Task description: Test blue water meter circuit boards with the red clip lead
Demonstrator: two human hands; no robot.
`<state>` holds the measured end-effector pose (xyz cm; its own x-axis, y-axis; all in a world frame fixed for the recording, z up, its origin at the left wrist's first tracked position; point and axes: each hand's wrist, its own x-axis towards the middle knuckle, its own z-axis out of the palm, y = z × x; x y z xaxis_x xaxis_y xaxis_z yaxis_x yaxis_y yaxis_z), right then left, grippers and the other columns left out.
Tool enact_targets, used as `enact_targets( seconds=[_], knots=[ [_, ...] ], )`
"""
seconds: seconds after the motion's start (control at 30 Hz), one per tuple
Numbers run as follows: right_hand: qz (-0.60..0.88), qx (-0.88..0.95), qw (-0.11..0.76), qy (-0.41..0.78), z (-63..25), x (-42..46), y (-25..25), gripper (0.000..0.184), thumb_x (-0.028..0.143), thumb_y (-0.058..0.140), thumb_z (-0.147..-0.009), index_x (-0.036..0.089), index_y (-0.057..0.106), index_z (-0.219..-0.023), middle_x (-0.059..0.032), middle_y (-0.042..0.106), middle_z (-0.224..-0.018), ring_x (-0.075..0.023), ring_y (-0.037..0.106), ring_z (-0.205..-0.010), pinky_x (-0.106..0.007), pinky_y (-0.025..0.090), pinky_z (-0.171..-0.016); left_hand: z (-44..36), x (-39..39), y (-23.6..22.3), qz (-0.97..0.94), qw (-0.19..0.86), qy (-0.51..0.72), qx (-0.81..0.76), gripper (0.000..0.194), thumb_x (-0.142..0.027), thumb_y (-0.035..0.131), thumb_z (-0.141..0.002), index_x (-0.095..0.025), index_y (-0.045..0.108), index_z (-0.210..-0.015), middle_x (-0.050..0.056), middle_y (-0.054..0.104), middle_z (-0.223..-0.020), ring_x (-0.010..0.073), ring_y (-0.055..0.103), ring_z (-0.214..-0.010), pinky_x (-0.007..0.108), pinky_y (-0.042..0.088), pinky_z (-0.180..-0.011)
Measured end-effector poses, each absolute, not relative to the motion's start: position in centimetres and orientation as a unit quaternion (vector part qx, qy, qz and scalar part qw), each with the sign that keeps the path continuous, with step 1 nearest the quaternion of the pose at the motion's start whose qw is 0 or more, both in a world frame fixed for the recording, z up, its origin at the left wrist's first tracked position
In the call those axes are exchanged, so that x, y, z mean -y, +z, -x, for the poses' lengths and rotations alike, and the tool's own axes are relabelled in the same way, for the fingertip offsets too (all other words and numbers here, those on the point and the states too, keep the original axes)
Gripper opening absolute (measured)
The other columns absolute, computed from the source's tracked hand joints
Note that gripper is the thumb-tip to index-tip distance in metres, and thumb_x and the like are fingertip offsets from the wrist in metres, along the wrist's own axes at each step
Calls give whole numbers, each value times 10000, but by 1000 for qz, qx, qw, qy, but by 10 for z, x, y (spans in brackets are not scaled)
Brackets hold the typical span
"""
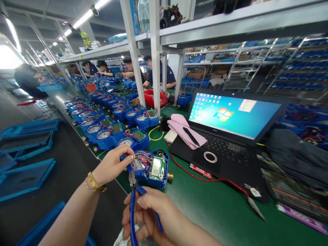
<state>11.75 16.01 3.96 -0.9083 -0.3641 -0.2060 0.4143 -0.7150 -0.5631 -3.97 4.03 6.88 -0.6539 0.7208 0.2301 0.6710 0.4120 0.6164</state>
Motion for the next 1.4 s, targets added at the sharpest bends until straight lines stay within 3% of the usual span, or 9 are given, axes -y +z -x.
enact_targets(
  seconds=[0.3,0.47,1.0,1.1,1.23,1.4],
  knots=[
    [-116,-344,161,-918,-101,-152,35,382,329,563,-613,137,530,-942,-59,625,-728,-156,581,-558,-248,427,-491,37,-38,70,-433,28,349,-831,130,-208,445,-788,-183,525,-689,-9,547,-711,136,500,-690,277,398,-677],
    [-136,-345,161,-915,-97,-149,37,361,328,593,-568,143,521,-870,-47,619,-712,-133,565,-534,-242,426,-474,37,-37,68,-430,30,352,-831,125,-216,441,-791,-179,520,-702,-1,539,-727,142,498,-703,283,387,-688],
    [-146,-358,123,-914,-95,-143,40,319,318,585,-568,156,490,-825,30,526,-567,-83,463,-413,-205,387,-395,36,-33,66,-415,48,372,-829,212,-323,418,-833,-183,516,-706,13,535,-739,152,500,-708,292,415,-686],
    [-97,-385,143,-907,-106,-149,38,284,304,563,-605,143,517,-835,19,533,-564,-89,465,-405,-200,353,-388,38,-29,61,-383,51,394,-834,265,-370,382,-866,-177,558,-822,44,587,-866,169,547,-812,315,451,-761],
    [-47,-443,140,-884,-128,-168,38,281,340,621,-689,142,543,-873,-24,606,-694,-119,589,-568,-208,376,-528,38,-22,46,-340,71,409,-844,347,-379,431,-853,-154,541,-1094,93,609,-1037,198,593,-884,370,495,-798],
    [-40,-446,117,-886,-136,-191,46,343,411,651,-739,155,552,-946,-70,626,-844,-174,623,-719,-276,428,-633,23,-30,30,-321,84,420,-845,325,-295,448,-842,-156,534,-1122,103,617,-1069,197,611,-910,375,517,-820]
  ],
)
